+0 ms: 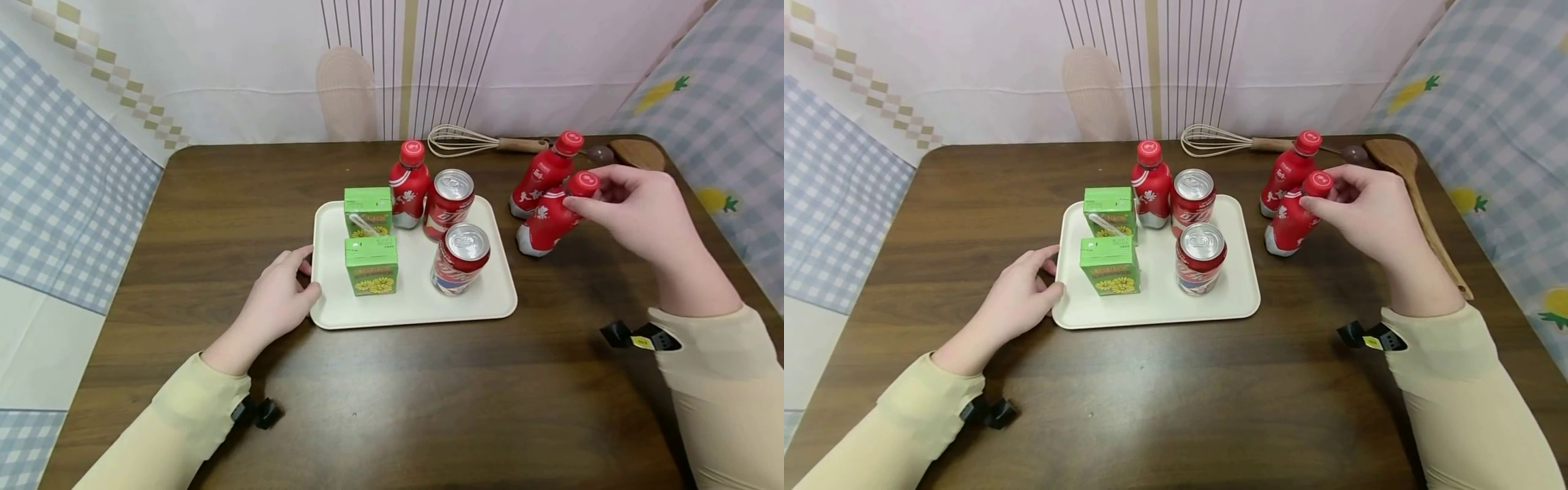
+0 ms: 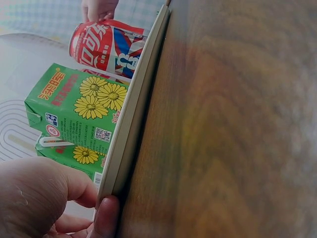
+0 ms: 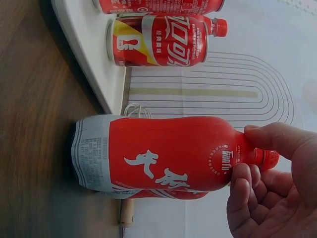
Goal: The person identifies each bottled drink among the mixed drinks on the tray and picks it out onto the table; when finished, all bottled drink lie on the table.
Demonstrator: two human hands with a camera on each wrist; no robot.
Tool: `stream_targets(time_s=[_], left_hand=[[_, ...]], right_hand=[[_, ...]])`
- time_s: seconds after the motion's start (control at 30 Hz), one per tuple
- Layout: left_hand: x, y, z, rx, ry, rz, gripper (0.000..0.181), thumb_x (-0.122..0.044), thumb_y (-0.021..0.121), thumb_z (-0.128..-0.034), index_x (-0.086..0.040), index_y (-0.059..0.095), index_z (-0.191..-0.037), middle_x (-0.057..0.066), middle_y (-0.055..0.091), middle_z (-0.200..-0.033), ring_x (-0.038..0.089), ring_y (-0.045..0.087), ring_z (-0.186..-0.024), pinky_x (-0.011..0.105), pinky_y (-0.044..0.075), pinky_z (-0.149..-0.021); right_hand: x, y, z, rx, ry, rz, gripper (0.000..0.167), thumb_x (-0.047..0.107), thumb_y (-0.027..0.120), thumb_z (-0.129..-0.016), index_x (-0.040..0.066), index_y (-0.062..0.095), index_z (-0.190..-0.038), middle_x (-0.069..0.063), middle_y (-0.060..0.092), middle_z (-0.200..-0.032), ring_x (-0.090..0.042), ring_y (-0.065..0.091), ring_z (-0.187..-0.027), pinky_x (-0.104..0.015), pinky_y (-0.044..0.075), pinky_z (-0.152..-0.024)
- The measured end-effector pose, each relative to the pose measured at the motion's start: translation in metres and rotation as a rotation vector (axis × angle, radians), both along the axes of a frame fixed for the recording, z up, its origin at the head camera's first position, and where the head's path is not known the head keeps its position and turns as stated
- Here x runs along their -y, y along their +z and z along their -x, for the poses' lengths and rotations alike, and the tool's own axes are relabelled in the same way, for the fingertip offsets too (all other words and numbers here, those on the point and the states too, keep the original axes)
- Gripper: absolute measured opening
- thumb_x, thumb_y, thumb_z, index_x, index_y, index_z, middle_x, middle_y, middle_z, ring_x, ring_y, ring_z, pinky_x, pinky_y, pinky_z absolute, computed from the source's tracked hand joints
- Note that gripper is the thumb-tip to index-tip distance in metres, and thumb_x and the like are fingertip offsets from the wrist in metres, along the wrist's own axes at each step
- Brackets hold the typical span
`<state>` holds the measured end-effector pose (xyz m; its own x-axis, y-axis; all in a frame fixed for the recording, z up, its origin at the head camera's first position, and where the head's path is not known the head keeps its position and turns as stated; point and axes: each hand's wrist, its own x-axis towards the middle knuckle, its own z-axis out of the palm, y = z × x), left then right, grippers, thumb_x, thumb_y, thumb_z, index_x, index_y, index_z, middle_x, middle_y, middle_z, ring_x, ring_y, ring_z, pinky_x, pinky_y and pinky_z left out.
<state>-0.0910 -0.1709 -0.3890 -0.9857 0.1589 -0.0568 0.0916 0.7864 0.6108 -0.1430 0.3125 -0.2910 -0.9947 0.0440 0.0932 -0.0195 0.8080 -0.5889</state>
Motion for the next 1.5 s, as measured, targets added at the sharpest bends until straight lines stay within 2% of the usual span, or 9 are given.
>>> stream_targets(time_s=[0.37, 0.67, 0.93, 1.03, 1.13, 1.3, 1.4, 1.5], left_hand=[[-0.001, 0.002, 0.003, 0.0, 0.0, -0.009, 0.062, -0.012, 0.057, -0.0889, 0.0, 0.049, -0.149, 0.011, 0.059, -0.111, 0.02, 0.064, -0.079, 0.035, 0.052, -0.073], [0.002, -0.001, -0.003, 0.023, 0.011, 0.009, 0.06, -0.011, 0.057, -0.0905, 0.0, 0.049, -0.149, 0.01, 0.058, -0.111, 0.019, 0.063, -0.08, 0.035, 0.051, -0.073], [-0.001, 0.0, -0.001, 0.001, 0.01, 0.001, 0.06, -0.011, 0.057, -0.0888, -0.001, 0.051, -0.148, 0.01, 0.059, -0.11, 0.019, 0.063, -0.08, 0.035, 0.05, -0.073], [-0.002, 0.001, 0.0, -0.002, 0.008, -0.002, 0.06, -0.011, 0.057, -0.0887, 0.0, 0.051, -0.148, 0.01, 0.059, -0.11, 0.019, 0.063, -0.079, 0.034, 0.05, -0.073], [-0.003, 0.001, 0.0, 0.0, 0.003, -0.008, 0.06, -0.011, 0.058, -0.089, 0.0, 0.051, -0.148, 0.011, 0.059, -0.11, 0.019, 0.063, -0.079, 0.034, 0.051, -0.073], [-0.003, 0.001, 0.001, 0.001, 0.005, -0.007, 0.06, -0.011, 0.057, -0.0892, -0.001, 0.05, -0.148, 0.011, 0.059, -0.111, 0.019, 0.063, -0.079, 0.034, 0.051, -0.072], [-0.002, 0.002, 0.0, 0.001, 0.007, -0.006, 0.061, -0.01, 0.057, -0.0891, 0.0, 0.05, -0.148, 0.011, 0.059, -0.111, 0.019, 0.063, -0.079, 0.034, 0.051, -0.072], [-0.001, 0.002, 0.0, 0.001, 0.006, -0.006, 0.061, -0.01, 0.057, -0.089, 0.0, 0.05, -0.148, 0.011, 0.059, -0.111, 0.019, 0.063, -0.078, 0.034, 0.051, -0.071]], right_hand=[[-0.004, -0.002, 0.001, -0.026, 0.026, 0.033, 0.039, 0.034, 0.077, -0.091, 0.007, 0.07, -0.118, 0.01, 0.059, -0.081, -0.013, 0.051, -0.076, -0.017, 0.043, -0.059], [-0.005, -0.009, -0.001, -0.001, 0.061, 0.027, 0.039, 0.036, 0.077, -0.092, 0.008, 0.071, -0.118, 0.007, 0.06, -0.079, -0.012, 0.053, -0.072, -0.02, 0.045, -0.058], [-0.006, -0.005, -0.002, -0.013, 0.053, 0.019, 0.038, 0.036, 0.077, -0.092, 0.009, 0.07, -0.119, 0.005, 0.059, -0.08, -0.014, 0.052, -0.074, -0.021, 0.044, -0.057], [-0.002, -0.003, -0.006, -0.061, 0.046, 0.018, 0.04, 0.034, 0.075, -0.093, 0.01, 0.069, -0.125, 0.005, 0.057, -0.083, -0.012, 0.051, -0.076, -0.019, 0.042, -0.058], [0.006, 0.0, -0.011, -0.159, 0.023, 0.03, 0.041, 0.029, 0.073, -0.095, 0.012, 0.068, -0.131, 0.009, 0.056, -0.082, -0.008, 0.051, -0.074, -0.015, 0.04, -0.06], [0.026, 0.013, -0.022, -0.344, -0.009, 0.087, 0.03, 0.021, 0.069, -0.094, 0.01, 0.074, -0.122, 0.015, 0.056, -0.074, -0.003, 0.048, -0.064, -0.013, 0.038, -0.057], [0.042, 0.022, -0.027, -0.388, 0.044, 0.114, 0.024, 0.017, 0.069, -0.094, 0.009, 0.077, -0.115, 0.014, 0.058, -0.074, -0.003, 0.048, -0.063, -0.014, 0.037, -0.057], [0.062, 0.028, -0.028, -0.385, 0.124, 0.123, 0.019, 0.015, 0.07, -0.094, 0.01, 0.077, -0.11, 0.011, 0.059, -0.075, -0.004, 0.05, -0.064, -0.016, 0.039, -0.058]])
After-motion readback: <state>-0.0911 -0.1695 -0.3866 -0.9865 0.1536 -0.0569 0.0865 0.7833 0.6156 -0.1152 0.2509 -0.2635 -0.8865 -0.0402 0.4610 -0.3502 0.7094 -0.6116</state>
